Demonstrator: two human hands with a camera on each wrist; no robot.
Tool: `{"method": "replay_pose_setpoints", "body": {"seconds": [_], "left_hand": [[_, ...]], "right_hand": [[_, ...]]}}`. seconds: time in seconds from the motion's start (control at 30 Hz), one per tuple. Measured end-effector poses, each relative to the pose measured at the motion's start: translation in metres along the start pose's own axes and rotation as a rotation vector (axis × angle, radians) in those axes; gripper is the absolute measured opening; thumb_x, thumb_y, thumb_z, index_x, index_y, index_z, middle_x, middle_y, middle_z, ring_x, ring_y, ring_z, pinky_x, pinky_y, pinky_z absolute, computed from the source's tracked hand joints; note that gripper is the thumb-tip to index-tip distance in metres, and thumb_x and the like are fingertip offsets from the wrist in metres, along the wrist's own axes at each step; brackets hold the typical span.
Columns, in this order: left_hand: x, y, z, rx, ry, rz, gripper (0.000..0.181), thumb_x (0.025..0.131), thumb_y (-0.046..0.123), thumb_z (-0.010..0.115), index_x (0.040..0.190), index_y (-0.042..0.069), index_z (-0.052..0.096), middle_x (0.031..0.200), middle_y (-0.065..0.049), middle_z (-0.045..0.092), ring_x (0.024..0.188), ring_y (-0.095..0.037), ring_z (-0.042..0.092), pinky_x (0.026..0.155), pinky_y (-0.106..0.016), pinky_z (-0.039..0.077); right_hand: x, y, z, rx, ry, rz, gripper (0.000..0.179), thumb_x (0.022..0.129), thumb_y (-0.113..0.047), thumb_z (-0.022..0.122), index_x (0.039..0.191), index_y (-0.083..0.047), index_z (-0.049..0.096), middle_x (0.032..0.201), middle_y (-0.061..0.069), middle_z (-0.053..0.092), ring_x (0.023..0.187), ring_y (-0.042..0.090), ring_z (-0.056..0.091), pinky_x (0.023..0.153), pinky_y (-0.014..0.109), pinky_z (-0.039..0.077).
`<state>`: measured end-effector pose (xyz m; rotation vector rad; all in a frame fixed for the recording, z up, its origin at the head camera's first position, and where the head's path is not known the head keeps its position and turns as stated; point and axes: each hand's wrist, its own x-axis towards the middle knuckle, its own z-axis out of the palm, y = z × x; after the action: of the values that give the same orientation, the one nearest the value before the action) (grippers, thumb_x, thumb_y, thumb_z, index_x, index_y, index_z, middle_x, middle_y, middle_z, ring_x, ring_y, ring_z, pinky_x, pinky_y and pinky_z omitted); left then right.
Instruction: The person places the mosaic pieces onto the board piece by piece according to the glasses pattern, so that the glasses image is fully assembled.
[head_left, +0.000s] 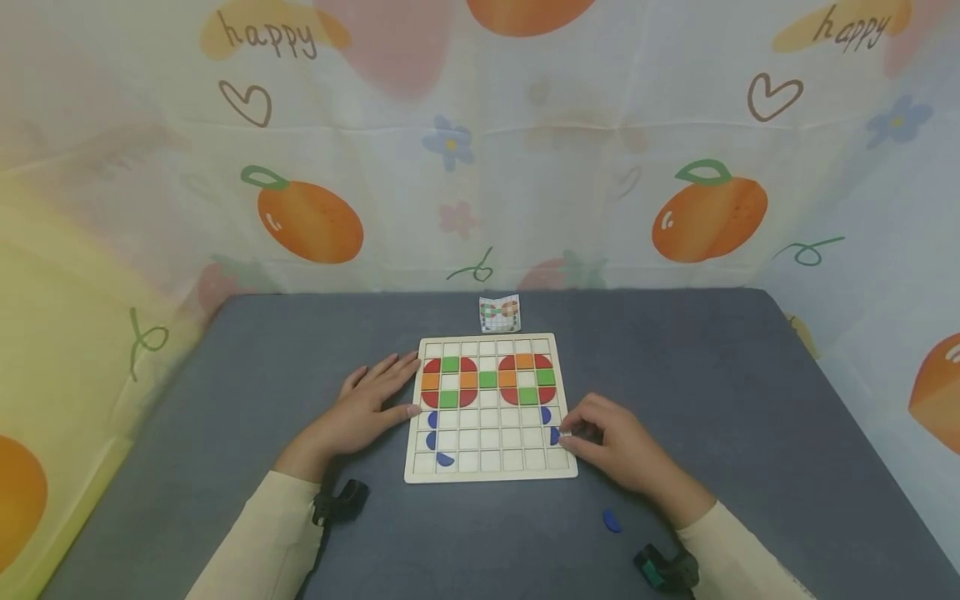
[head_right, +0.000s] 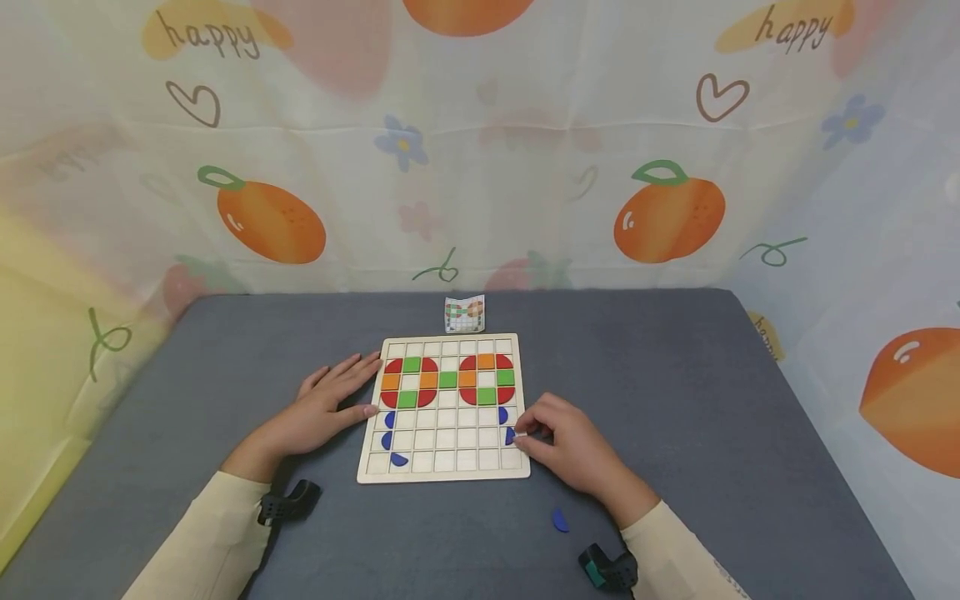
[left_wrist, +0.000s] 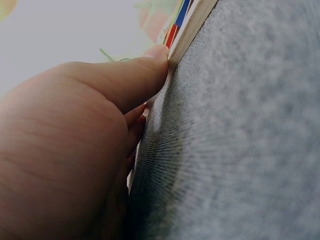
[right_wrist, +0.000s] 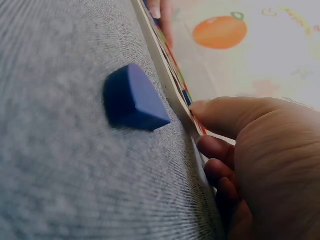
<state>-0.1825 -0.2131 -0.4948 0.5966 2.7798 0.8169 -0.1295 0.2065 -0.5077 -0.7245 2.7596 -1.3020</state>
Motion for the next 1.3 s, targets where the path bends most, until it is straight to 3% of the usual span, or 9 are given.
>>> {"method": "replay_pose_setpoints", "body": {"seconds": [0.67, 0.9, 1.07, 1.3], "left_hand": [[0.001, 0.001, 0.000, 0.001, 0.007, 0.012, 0.086, 0.105, 0.044, 0.073, 0.173, 0.013, 0.032, 0.179, -0.004, 0.026, 0.165, -0.036, 0.012, 0.125, -0.066, -0.003], [0.000, 0.000, 0.000, 0.000, 0.004, 0.012, 0.086, 0.104, 0.046, 0.074, 0.173, 0.013, 0.032, 0.179, -0.004, 0.026, 0.165, -0.036, 0.012, 0.125, -0.066, -0.002], [0.000, -0.001, 0.000, -0.006, 0.007, 0.019, 0.086, 0.104, 0.047, 0.073, 0.173, 0.014, 0.032, 0.179, -0.003, 0.025, 0.165, -0.036, 0.012, 0.125, -0.066, -0.002], [-0.001, 0.000, -0.001, 0.008, 0.006, 0.030, 0.086, 0.105, 0.046, 0.073, 0.173, 0.013, 0.031, 0.179, -0.004, 0.025, 0.165, -0.036, 0.012, 0.124, -0.066, -0.001]], "right_hand": [[-0.002, -0.001, -0.003, 0.015, -0.021, -0.033, 0.017, 0.098, -0.016, 0.085, 0.113, -0.022, 0.080, 0.101, -0.012, 0.062, 0.089, 0.010, 0.057, 0.077, 0.033, 0.051], [-0.006, 0.003, -0.005, 0.119, -0.010, -0.036, 0.021, 0.100, -0.016, 0.083, 0.121, -0.017, 0.078, 0.105, -0.007, 0.065, 0.095, 0.014, 0.062, 0.084, 0.033, 0.055], [-0.014, 0.004, -0.008, 0.212, 0.035, -0.036, 0.020, 0.101, -0.010, 0.080, 0.120, -0.012, 0.078, 0.101, -0.004, 0.065, 0.091, 0.017, 0.063, 0.079, 0.030, 0.054], [-0.029, 0.001, -0.017, 0.272, 0.036, -0.001, 0.020, 0.106, -0.010, 0.071, 0.125, -0.011, 0.076, 0.102, 0.000, 0.067, 0.088, 0.018, 0.063, 0.075, 0.030, 0.054]]}}
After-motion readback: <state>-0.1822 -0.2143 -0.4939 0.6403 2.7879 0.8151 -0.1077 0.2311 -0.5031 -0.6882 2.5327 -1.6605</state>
